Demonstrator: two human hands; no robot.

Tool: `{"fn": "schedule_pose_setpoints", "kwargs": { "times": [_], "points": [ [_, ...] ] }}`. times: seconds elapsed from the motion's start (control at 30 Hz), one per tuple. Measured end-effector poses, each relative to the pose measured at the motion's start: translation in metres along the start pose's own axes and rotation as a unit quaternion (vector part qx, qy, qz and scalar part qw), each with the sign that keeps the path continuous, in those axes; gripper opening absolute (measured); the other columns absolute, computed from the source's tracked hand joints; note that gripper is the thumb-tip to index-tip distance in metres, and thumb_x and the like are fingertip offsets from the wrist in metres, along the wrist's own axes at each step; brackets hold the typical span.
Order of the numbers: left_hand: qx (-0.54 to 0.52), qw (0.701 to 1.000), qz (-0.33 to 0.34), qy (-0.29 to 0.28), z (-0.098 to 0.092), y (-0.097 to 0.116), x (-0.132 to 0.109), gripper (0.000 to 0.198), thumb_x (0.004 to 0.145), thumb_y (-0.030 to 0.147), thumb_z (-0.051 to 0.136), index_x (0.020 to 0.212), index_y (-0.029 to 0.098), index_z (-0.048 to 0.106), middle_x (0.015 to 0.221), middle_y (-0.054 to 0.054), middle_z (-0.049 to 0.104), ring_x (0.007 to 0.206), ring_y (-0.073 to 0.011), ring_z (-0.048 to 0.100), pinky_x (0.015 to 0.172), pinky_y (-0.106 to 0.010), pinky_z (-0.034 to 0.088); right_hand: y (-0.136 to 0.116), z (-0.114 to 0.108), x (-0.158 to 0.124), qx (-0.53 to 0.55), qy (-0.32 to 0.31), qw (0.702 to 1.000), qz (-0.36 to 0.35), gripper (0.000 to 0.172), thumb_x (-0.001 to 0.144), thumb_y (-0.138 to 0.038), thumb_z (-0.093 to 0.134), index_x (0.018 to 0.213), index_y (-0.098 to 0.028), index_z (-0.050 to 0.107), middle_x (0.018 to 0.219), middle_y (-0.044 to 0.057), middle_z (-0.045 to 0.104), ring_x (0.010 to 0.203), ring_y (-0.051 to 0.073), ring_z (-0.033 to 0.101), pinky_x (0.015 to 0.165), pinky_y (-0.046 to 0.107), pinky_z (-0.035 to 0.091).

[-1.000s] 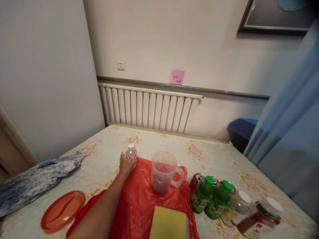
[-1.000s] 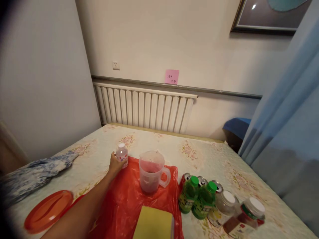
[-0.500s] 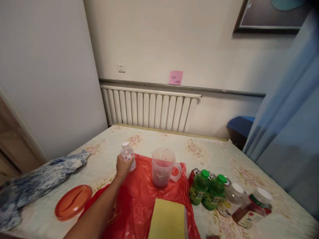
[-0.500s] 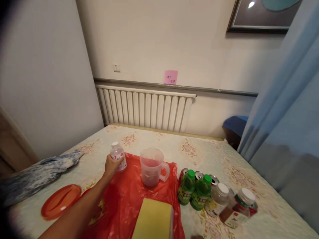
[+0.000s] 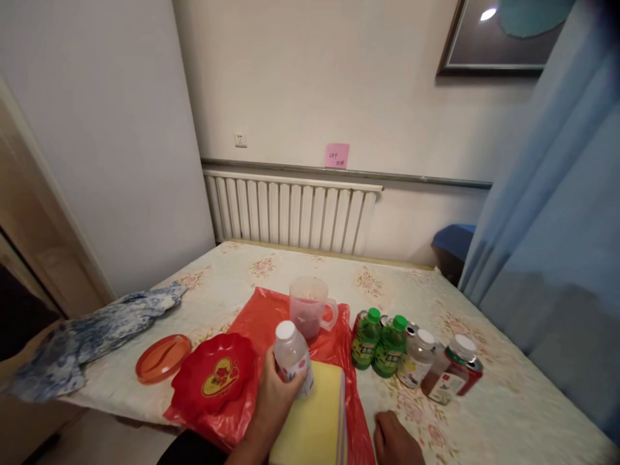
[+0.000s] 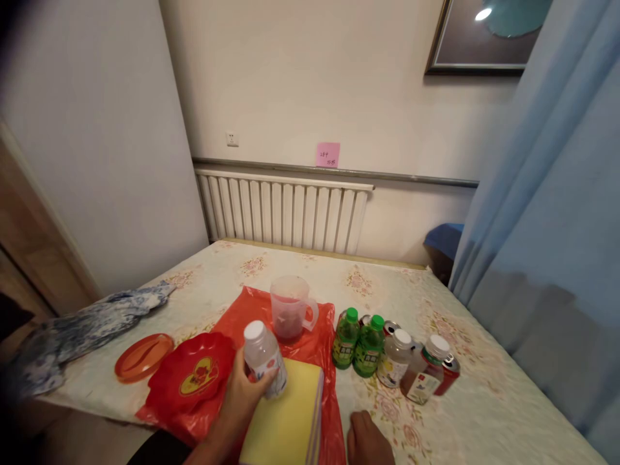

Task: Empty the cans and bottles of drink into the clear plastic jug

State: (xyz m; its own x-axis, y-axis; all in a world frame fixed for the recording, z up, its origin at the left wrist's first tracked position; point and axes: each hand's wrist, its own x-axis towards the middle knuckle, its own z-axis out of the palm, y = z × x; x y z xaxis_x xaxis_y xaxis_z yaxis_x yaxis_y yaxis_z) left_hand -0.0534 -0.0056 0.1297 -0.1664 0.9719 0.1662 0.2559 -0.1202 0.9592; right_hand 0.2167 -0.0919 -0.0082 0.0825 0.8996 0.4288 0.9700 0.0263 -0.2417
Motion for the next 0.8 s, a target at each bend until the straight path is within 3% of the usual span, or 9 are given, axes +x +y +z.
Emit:
{"fn": "schedule_pose_setpoints", "kwargs": {
  "times": [0.2, 0.33, 0.43, 0.63, 0.73, 0.8],
  "points": [
    [0.000, 0.999, -0.037, -0.036, 0.021, 0.000, -0.050, 0.059, 0.059, 0.035, 0.070, 0.110, 0.020, 0.045, 0.107, -0.011, 0.066, 0.100, -0.0292, 0.065, 0.087, -0.041, 0.051, -0.001, -0.005, -0.001, -0.002, 0.002, 1.000, 0.004, 0.024, 0.089, -0.014, 0.040, 0.078, -0.020, 0.060, 0.074, 0.003, 0.061, 0.065, 0.015, 0.062, 0.061, 0.024, 0.040],
    [0.004, 0.997, -0.039, -0.059, 0.028, -0.003, -0.065, 0.061, 0.059, 0.035, 0.071, 0.111, 0.020, 0.043, 0.109, -0.012, 0.065, 0.103, -0.0309, 0.064, 0.092, -0.043, 0.049, -0.002, -0.010, -0.002, 0.051, 0.006, 0.999, 0.013, 0.024, 0.089, -0.016, 0.039, 0.081, -0.020, 0.061, 0.074, 0.003, 0.062, 0.067, 0.016, 0.062, 0.063, 0.024, 0.042],
    [0.014, 0.997, -0.031, -0.065, 0.030, -0.002, -0.072, 0.063, 0.058, 0.033, 0.071, 0.113, 0.021, 0.043, 0.114, -0.012, 0.064, 0.108, -0.0314, 0.062, 0.095, -0.044, 0.047, -0.004, -0.016, 0.000, 0.122, 0.026, 0.990, 0.060, 0.023, 0.088, -0.020, 0.039, 0.083, -0.020, 0.062, 0.076, 0.004, 0.065, 0.068, 0.018, 0.063, 0.064, 0.025, 0.044],
    [0.034, 0.998, -0.017, -0.055, 0.029, 0.005, -0.081, 0.058, 0.056, 0.029, 0.069, 0.109, 0.021, 0.046, 0.113, -0.012, 0.064, 0.109, -0.0314, 0.061, 0.096, -0.043, 0.047, -0.023, -0.040, 0.009, 0.322, 0.040, 0.926, 0.195, 0.024, 0.080, -0.031, 0.044, 0.074, -0.020, 0.064, 0.068, 0.004, 0.069, 0.066, 0.022, 0.065, 0.063, 0.030, 0.051],
    [0.028, 0.998, -0.021, -0.060, 0.029, 0.007, -0.084, 0.059, 0.056, 0.029, 0.069, 0.109, 0.021, 0.046, 0.111, -0.011, 0.065, 0.106, -0.0301, 0.062, 0.093, -0.041, 0.049, -0.050, -0.057, 0.008, 0.409, 0.002, 0.894, 0.184, 0.025, 0.075, -0.033, 0.054, 0.091, -0.019, 0.068, 0.075, 0.004, 0.072, 0.068, 0.023, 0.067, 0.066, 0.032, 0.054],
    [0.026, 0.997, -0.022, -0.062, 0.031, 0.009, -0.086, 0.061, 0.056, 0.029, 0.068, 0.111, 0.021, 0.046, 0.113, -0.011, 0.064, 0.108, -0.0297, 0.062, 0.094, -0.040, 0.048, -0.070, -0.066, 0.005, 0.458, -0.012, 0.877, 0.146, 0.041, 0.071, -0.029, 0.063, 0.111, -0.020, 0.065, 0.098, 0.007, 0.073, 0.087, 0.025, 0.068, 0.079, 0.034, 0.055]
  ]
}}
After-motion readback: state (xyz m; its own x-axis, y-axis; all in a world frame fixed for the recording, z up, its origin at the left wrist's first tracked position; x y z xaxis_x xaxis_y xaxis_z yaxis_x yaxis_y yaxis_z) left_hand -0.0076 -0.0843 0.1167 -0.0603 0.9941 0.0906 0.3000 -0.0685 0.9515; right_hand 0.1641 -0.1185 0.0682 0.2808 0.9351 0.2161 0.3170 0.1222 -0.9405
